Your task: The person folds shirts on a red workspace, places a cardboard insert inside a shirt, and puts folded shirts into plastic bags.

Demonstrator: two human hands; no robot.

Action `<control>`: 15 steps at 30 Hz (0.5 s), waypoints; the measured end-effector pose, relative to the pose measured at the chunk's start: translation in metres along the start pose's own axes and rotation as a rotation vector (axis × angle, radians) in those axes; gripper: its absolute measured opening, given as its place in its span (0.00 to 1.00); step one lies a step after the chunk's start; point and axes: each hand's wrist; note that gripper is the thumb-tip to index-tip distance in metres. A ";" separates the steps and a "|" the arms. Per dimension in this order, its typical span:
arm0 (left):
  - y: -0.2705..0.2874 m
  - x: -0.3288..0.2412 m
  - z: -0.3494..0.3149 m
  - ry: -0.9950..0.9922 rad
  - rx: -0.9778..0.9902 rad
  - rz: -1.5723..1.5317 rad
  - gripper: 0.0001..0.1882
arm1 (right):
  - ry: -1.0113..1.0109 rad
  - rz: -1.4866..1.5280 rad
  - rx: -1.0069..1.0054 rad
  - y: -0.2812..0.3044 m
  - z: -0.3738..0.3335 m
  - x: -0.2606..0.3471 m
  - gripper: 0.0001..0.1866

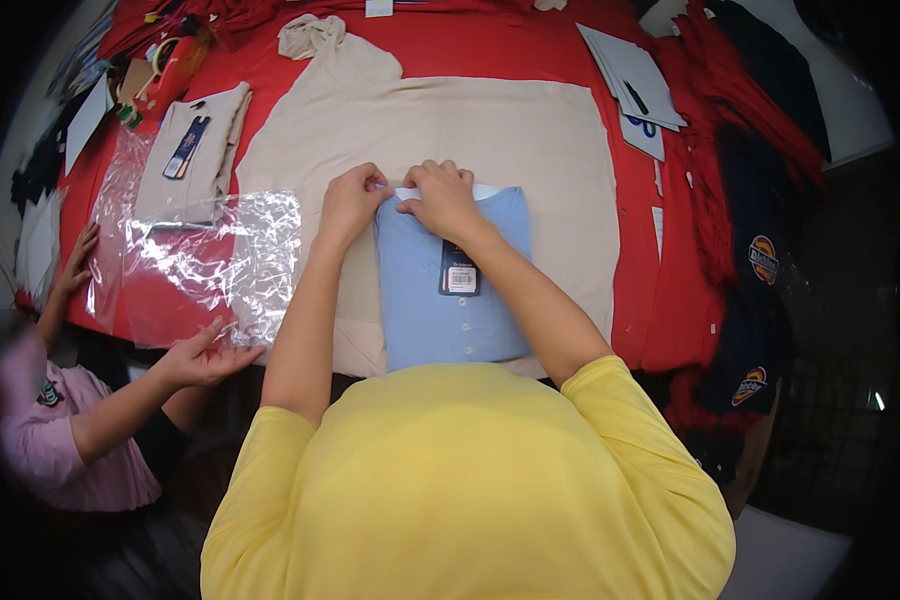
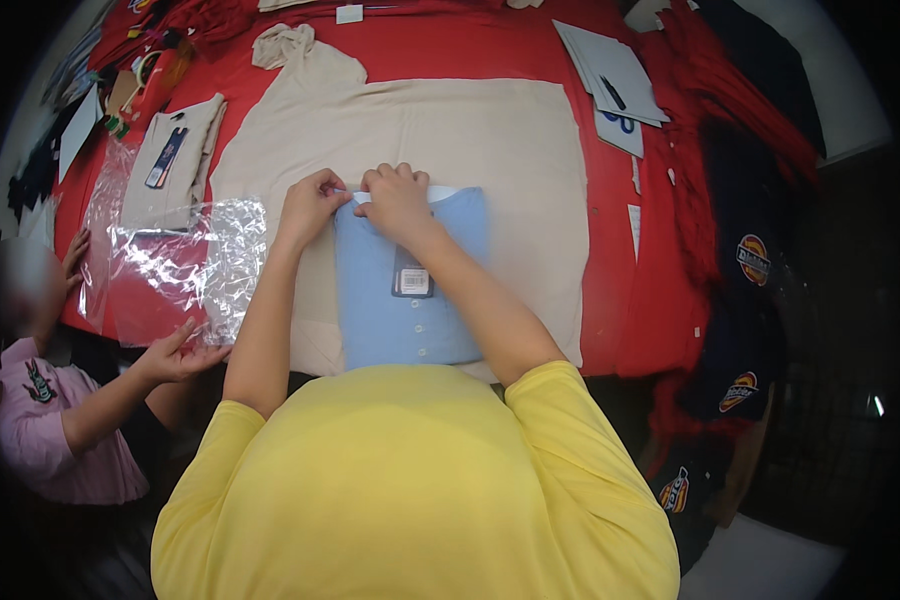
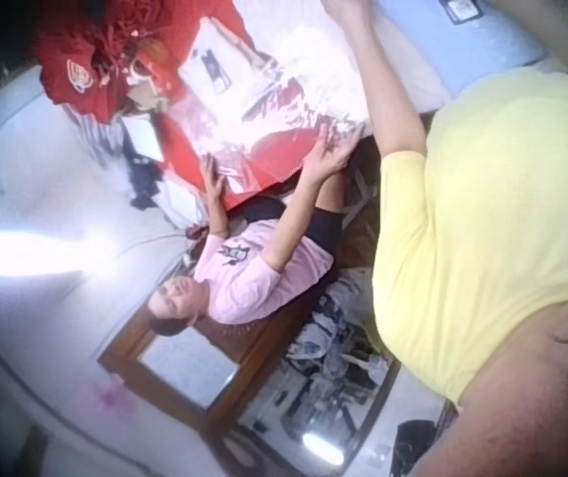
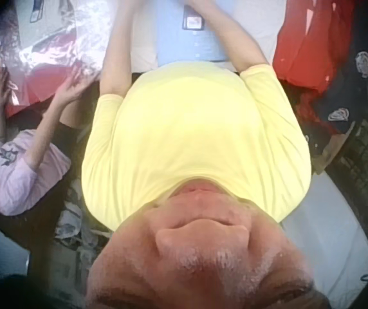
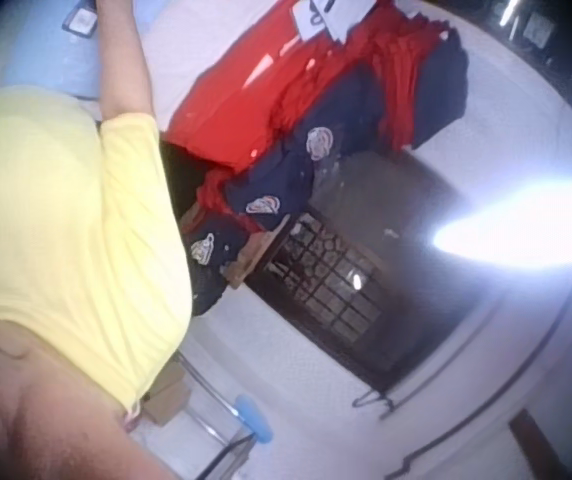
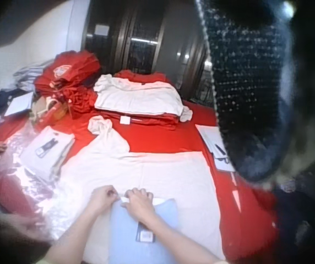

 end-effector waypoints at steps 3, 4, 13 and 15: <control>-0.001 0.004 0.000 -0.066 -0.017 0.043 0.10 | 0.012 0.000 -0.044 0.004 0.001 -0.003 0.19; 0.001 0.006 -0.002 -0.075 -0.021 0.056 0.10 | 0.042 0.009 -0.076 0.012 0.000 -0.003 0.17; -0.045 -0.051 -0.007 -0.369 -0.007 0.301 0.17 | -0.533 0.675 0.284 0.077 -0.033 -0.142 0.14; -0.071 -0.070 -0.007 -0.374 0.063 0.323 0.19 | -0.469 0.799 0.340 0.069 -0.033 -0.147 0.14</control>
Point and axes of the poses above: each hand's wrist, its own z-axis towards the middle knuckle, its own y-axis out of the back of the hand, x = y × z, and after that the axes turned 6 degrees about -z, right-handed
